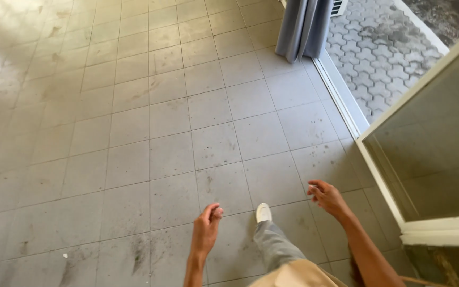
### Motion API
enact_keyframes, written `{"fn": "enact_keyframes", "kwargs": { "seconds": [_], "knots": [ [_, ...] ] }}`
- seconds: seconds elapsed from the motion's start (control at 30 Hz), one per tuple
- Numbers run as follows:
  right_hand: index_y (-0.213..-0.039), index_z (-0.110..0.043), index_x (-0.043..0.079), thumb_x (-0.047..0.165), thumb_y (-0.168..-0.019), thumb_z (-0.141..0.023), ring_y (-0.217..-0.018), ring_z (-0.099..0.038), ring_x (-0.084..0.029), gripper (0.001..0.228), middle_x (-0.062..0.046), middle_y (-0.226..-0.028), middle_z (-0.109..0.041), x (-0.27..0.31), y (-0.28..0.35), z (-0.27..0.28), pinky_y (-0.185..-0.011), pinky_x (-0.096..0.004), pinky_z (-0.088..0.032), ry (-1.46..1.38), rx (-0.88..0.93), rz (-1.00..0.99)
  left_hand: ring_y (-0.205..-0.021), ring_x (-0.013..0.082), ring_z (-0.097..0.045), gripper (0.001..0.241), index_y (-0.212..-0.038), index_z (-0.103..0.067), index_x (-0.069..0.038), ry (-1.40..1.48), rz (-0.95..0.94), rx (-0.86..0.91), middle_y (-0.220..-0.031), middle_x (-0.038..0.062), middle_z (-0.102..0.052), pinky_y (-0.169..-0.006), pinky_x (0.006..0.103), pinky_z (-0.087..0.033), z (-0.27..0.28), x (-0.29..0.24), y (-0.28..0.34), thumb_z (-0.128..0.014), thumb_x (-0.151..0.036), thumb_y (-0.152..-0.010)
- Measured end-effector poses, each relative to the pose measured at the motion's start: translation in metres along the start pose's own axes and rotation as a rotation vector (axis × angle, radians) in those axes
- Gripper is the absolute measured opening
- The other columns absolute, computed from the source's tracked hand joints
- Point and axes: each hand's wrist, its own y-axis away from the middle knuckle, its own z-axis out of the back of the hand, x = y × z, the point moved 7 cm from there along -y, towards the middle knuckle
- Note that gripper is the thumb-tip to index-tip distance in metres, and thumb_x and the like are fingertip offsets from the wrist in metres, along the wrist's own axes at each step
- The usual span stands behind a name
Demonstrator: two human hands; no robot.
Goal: Sweeping the indoor tiled floor and the outdoor paved courtyard area with a broom.
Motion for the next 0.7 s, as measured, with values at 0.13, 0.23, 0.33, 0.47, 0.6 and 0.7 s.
{"fn": "enact_keyframes", "kwargs": {
  "seconds": [0.13, 0.23, 0.33, 0.47, 0.6, 0.7],
  "knots": [
    [-0.130, -0.067, 0.007, 0.014, -0.100, -0.057, -0.068, -0.060, -0.016, 0.032, -0.007, -0.094, -0.074, 0.079, -0.075, -0.009, -0.056, -0.029, -0.045, -0.027, 0.033, 0.005, -0.076, 0.0127, -0.071, 0.024, -0.098, -0.075, -0.004, 0.028, -0.027, -0.146, -0.082, 0.001, -0.079, -0.072, 0.0265, -0.056, -0.010, -0.019, -0.074, -0.066, -0.026, -0.093],
    [-0.133, -0.065, 0.007, 0.019, -0.102, -0.056, -0.073, -0.062, -0.015, 0.034, -0.006, -0.097, -0.074, 0.148, -0.107, -0.020, -0.061, -0.028, -0.048, 0.047, 0.082, -0.010, -0.077, 0.0122, -0.072, 0.017, -0.094, -0.073, -0.006, 0.004, 0.112, -0.225, -0.083, 0.001, -0.080, -0.072, 0.0266, -0.056, -0.014, -0.030, -0.118, -0.071, -0.023, -0.091],
    [-0.133, -0.064, 0.007, 0.019, -0.102, -0.055, -0.076, -0.063, -0.015, 0.035, -0.006, -0.098, -0.074, 0.187, -0.147, -0.026, -0.064, -0.029, -0.050, 0.016, 0.128, -0.021, -0.069, 0.0126, -0.065, 0.018, -0.093, -0.068, -0.007, 0.004, 0.129, -0.277, -0.076, 0.002, -0.075, -0.067, 0.0277, -0.053, -0.015, -0.056, -0.161, -0.075, -0.023, -0.088],
    [-0.131, -0.066, 0.005, 0.019, -0.102, -0.054, -0.078, -0.064, -0.016, 0.034, -0.007, -0.097, -0.073, 0.258, -0.197, -0.046, -0.066, -0.030, -0.052, 0.028, 0.214, 0.011, -0.060, 0.0165, -0.067, 0.028, -0.082, -0.061, -0.003, 0.081, 0.053, -0.328, -0.062, 0.004, -0.062, -0.060, 0.0304, -0.051, -0.012, -0.075, -0.228, -0.068, -0.028, -0.093],
    [-0.133, -0.063, 0.005, 0.021, -0.101, -0.057, -0.074, -0.067, -0.015, 0.037, -0.007, -0.096, -0.076, 0.281, -0.275, -0.071, -0.062, -0.028, -0.052, 0.058, 0.242, 0.071, -0.059, 0.0155, -0.070, 0.028, -0.082, -0.064, -0.003, 0.052, 0.036, -0.313, -0.061, 0.004, -0.066, -0.059, 0.0296, -0.052, -0.008, -0.070, -0.302, -0.065, -0.027, -0.095],
    [-0.132, -0.066, 0.008, 0.021, -0.101, -0.057, -0.077, -0.065, -0.014, 0.034, -0.005, -0.099, -0.075, 0.315, -0.323, -0.074, -0.063, -0.027, -0.052, 0.051, 0.240, 0.042, -0.059, 0.0172, -0.065, 0.030, -0.087, -0.067, 0.000, 0.023, 0.073, -0.326, -0.060, 0.006, -0.069, -0.062, 0.0299, -0.051, 0.000, -0.075, -0.368, -0.061, -0.027, -0.098]
  ]
}}
